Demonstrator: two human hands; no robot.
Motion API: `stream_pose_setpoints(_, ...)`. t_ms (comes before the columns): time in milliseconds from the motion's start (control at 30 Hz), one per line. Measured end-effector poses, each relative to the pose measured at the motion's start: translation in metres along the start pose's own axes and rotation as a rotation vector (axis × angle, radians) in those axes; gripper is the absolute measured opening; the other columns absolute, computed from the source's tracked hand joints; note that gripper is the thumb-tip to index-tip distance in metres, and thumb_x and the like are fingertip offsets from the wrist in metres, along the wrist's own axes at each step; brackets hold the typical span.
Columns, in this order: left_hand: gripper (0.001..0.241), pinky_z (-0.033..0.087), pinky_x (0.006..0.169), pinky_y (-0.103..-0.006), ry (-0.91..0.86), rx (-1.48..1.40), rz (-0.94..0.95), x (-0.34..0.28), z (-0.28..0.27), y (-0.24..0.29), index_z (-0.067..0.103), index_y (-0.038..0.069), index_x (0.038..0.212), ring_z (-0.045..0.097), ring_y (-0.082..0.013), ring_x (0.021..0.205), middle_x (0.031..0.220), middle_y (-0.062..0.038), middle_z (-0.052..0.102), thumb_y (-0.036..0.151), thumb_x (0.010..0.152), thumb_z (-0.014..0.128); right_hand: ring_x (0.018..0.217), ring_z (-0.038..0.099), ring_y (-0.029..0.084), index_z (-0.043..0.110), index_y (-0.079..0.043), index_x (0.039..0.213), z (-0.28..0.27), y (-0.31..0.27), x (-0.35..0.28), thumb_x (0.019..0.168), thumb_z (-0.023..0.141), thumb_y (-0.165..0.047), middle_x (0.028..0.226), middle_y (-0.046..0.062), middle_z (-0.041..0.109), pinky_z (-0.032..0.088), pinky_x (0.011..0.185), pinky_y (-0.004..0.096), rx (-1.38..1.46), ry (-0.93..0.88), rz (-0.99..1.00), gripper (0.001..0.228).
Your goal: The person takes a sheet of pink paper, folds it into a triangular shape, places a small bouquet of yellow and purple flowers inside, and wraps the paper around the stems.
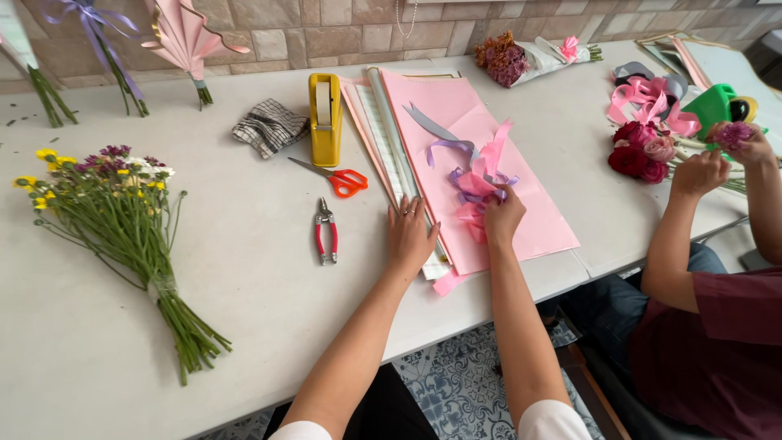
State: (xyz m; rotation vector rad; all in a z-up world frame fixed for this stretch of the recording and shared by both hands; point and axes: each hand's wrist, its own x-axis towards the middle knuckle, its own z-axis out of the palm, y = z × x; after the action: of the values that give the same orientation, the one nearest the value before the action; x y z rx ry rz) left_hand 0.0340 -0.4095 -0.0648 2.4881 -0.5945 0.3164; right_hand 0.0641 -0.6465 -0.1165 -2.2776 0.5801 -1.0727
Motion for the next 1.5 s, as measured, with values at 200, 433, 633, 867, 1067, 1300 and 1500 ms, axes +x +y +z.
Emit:
stream_pose_setpoints(200,0.069,0.020,0.113,-0.0603,-0.036,-0.036,-0.041,-0.002,-0.009,0.005,0.051,0.004,0.135,0.035,-0.0324,0.139,0.140,-0.015,0.050,0.049,0.084,0.061,0.092,0.064,0.038,0.071,-0.017,0.100,-0.037,-0.065,-0.020,0.081,0.068,-0.029,0.101,0.014,0.067,0.051,0.079,0.047,0.145,-0.252,-0.145,0.022)
stream_pose_setpoints(433,0.077,0.019,0.110,-0.0683,-0.097,-0.049,-0.019,-0.002,-0.012,0.004,0.045,0.013,0.143,0.028,-0.0366,0.142,0.144,-0.015,0.042,0.053,0.080,0.065,0.093,0.066,0.032,0.069,-0.017,0.095,-0.028,-0.072,-0.023,0.074,0.078,-0.043,0.106,0.008,0.066,0.049,0.087,0.049,-0.042,-0.389,-0.204,0.034)
stream_pose_setpoints(633,0.084,0.007,0.110,-0.0701,-0.077,0.058,0.002,0.003,0.022,-0.007,0.047,0.012,0.140,0.023,-0.0340,0.143,0.149,-0.014,0.037,0.060,0.075,0.067,0.113,0.058,0.039,0.064,-0.012,0.101,-0.044,-0.103,-0.031,0.071,0.077,-0.055,0.120,0.011,0.062,0.031,0.102,0.068,-0.069,-0.473,-0.173,0.053)
stream_pose_setpoints(867,0.096,0.006,0.110,-0.0724,-0.050,0.102,-0.025,-0.001,0.019,-0.001,0.042,0.008,0.141,0.026,-0.0320,0.142,0.148,-0.012,0.039,0.059,0.066,0.073,0.113,0.058,0.038,0.061,-0.013,0.105,-0.034,-0.100,-0.033,0.072,0.074,-0.048,0.119,0.011,0.061,0.029,0.100,0.076,-0.101,-0.494,-0.168,0.049)
stream_pose_setpoints(1067,0.101,0.007,0.110,-0.0727,-0.045,0.161,-0.024,0.001,0.031,-0.005,0.037,0.009,0.143,0.025,-0.0316,0.143,0.150,-0.009,0.037,0.066,0.066,0.068,0.100,0.065,0.038,0.064,-0.012,0.101,-0.018,-0.080,-0.030,0.074,0.071,-0.035,0.105,0.011,0.068,0.035,0.096,0.072,-0.166,-0.408,-0.209,0.036)
stream_pose_setpoints(1300,0.095,0.006,0.109,-0.0746,-0.041,0.164,-0.008,-0.002,0.030,-0.006,0.042,0.011,0.140,0.026,-0.0323,0.142,0.150,-0.009,0.037,0.064,0.066,0.069,0.104,0.062,0.043,0.061,-0.013,0.099,-0.034,-0.110,-0.039,0.078,0.068,-0.040,0.103,0.015,0.065,0.033,0.089,0.081,-0.182,-0.451,-0.289,0.035)
stream_pose_setpoints(1500,0.091,0.008,0.109,-0.0740,-0.067,0.206,0.002,-0.003,0.020,-0.002,0.040,0.013,0.141,0.025,-0.0317,0.142,0.150,-0.009,0.036,0.061,0.070,0.069,0.115,0.059,0.041,0.057,-0.014,0.098,0.000,-0.069,-0.034,0.086,0.059,-0.028,0.102,0.014,0.066,0.036,0.093,0.076,-0.229,-0.481,-0.325,0.019)
